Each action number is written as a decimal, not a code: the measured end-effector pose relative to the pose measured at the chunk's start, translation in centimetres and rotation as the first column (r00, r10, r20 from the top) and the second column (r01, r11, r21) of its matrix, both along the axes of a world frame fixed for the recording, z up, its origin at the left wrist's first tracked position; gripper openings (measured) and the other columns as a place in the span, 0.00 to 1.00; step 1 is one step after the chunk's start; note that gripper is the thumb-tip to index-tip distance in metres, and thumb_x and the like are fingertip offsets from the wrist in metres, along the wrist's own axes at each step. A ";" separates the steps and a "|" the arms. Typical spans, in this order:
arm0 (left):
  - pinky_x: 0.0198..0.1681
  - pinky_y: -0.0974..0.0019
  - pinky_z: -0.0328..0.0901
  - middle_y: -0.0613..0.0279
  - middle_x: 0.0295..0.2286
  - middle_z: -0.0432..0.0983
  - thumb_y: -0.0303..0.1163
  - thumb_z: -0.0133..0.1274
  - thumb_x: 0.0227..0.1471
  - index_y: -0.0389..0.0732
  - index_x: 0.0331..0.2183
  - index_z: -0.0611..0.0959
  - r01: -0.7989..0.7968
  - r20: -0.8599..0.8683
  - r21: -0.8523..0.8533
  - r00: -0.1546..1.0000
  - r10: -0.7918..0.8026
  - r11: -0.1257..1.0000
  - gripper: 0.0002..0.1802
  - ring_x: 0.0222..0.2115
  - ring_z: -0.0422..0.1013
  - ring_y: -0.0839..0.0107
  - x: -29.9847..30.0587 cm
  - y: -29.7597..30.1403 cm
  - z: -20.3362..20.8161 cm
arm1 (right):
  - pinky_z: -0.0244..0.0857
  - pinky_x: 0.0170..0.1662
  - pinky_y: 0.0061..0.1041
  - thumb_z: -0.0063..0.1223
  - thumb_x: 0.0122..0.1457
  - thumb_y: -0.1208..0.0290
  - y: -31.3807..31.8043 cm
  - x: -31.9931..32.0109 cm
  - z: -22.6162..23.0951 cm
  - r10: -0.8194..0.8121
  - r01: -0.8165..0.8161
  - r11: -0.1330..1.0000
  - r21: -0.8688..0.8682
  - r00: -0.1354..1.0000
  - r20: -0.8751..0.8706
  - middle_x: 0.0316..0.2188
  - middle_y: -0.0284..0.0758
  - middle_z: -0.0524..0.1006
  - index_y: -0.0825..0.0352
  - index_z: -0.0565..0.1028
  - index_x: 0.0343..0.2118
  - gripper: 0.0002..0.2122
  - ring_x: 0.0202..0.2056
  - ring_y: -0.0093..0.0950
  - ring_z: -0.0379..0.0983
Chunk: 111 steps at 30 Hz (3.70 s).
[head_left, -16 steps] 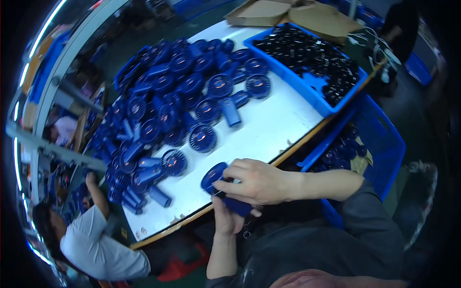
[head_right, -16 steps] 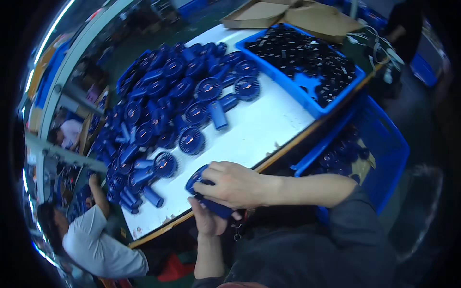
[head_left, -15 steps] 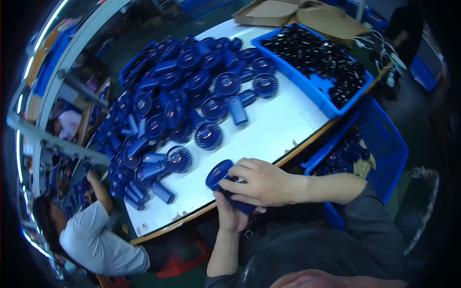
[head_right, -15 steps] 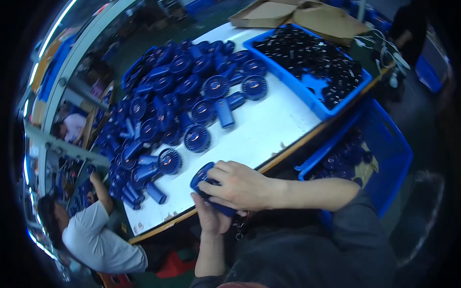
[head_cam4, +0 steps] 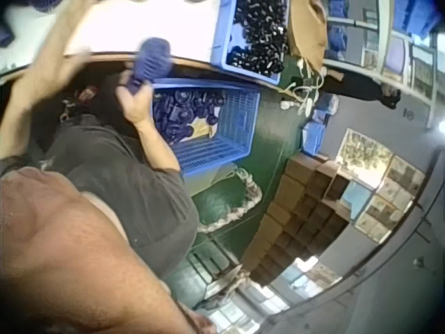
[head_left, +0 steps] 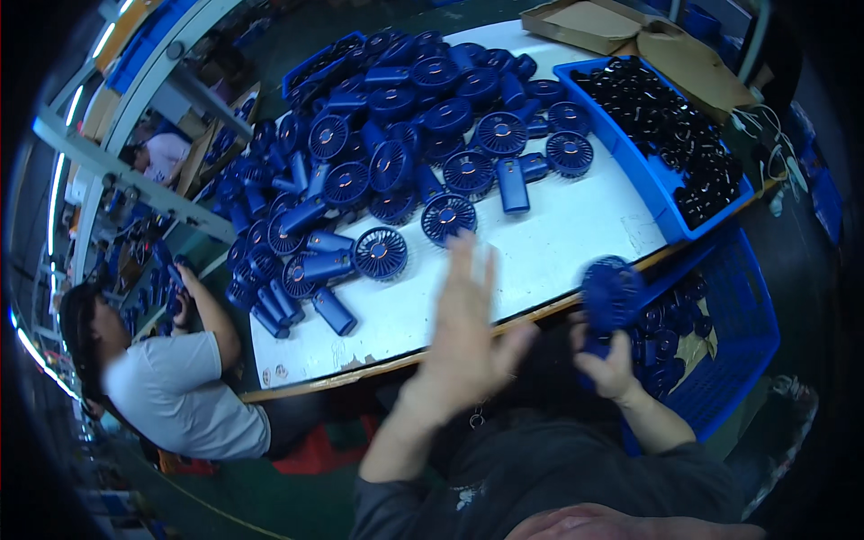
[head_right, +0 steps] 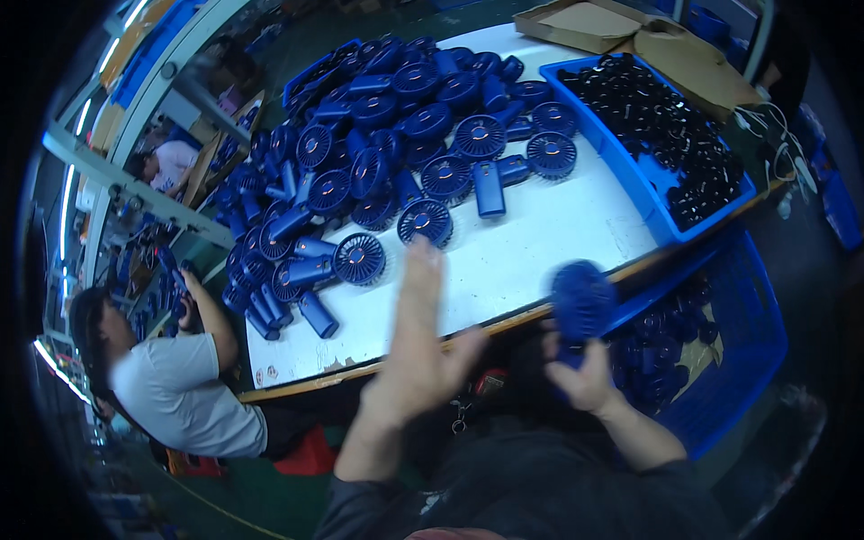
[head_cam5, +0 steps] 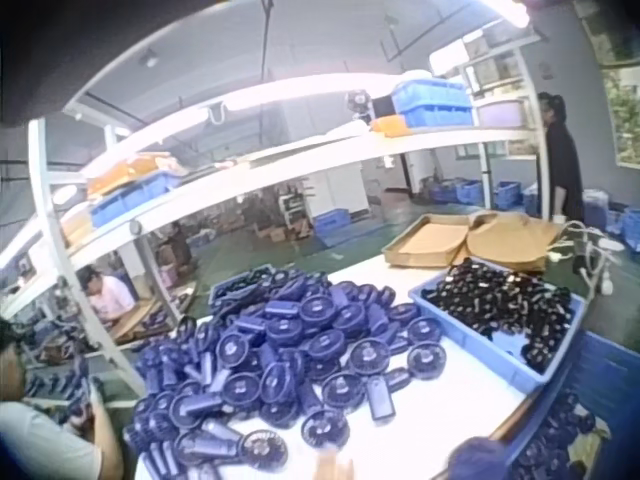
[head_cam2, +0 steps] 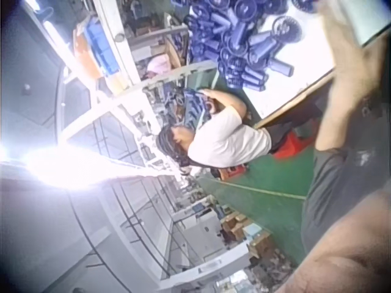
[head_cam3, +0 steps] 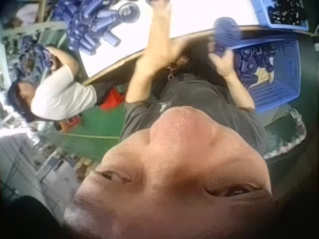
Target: Assembling small blue handheld fans by attaching components on an electronics assembly line.
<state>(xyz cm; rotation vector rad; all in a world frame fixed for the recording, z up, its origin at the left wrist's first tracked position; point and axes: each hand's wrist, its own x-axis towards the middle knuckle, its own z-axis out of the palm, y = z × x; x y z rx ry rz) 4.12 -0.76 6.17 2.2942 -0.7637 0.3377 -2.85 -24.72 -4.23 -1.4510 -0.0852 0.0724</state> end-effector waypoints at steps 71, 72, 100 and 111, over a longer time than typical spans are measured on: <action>0.33 0.66 0.75 0.52 0.31 0.77 0.17 0.56 0.50 0.33 0.39 0.74 -0.403 -0.543 -0.839 0.569 -0.618 0.366 0.13 0.27 0.78 0.65 -4.0 1.3 -7.9 | 0.69 0.35 0.32 0.54 0.45 0.82 -19.9 24.8 7.4 -0.028 0.214 0.213 -0.953 0.977 0.213 0.23 0.45 0.76 0.73 0.73 0.25 0.03 0.30 0.39 0.76; 0.32 0.65 0.76 0.52 0.31 0.76 0.17 0.56 0.50 0.32 0.40 0.74 -0.407 -0.577 -0.817 0.579 -0.576 0.409 0.13 0.29 0.77 0.65 -3.9 1.2 -7.8 | 0.69 0.40 0.37 0.55 0.46 0.80 -19.1 24.2 8.1 -0.038 0.209 0.180 -0.961 0.978 0.206 0.27 0.47 0.78 0.72 0.73 0.28 0.05 0.34 0.44 0.76; 0.23 0.68 0.76 0.54 0.33 0.74 0.43 0.60 0.53 0.33 0.43 0.74 -0.392 -0.568 -0.816 0.410 -0.714 0.425 0.25 0.32 0.75 0.68 -3.2 0.2 -8.2 | 0.71 0.37 0.30 0.60 0.51 0.80 5.9 9.7 7.9 0.517 -0.122 0.802 -0.585 0.632 0.578 0.35 0.41 0.75 0.72 0.77 0.40 0.13 0.35 0.37 0.75; 0.57 0.59 0.61 0.54 0.49 0.71 0.50 0.35 0.63 0.40 0.53 0.70 -0.654 -0.593 -0.748 0.581 -0.558 0.114 0.28 0.51 0.68 0.62 -3.5 -1.9 -7.5 | 0.62 0.51 0.40 0.63 0.47 0.66 8.2 6.6 6.7 0.512 0.087 0.624 -0.776 0.704 0.491 0.45 0.43 0.70 0.68 0.69 0.53 0.29 0.47 0.42 0.67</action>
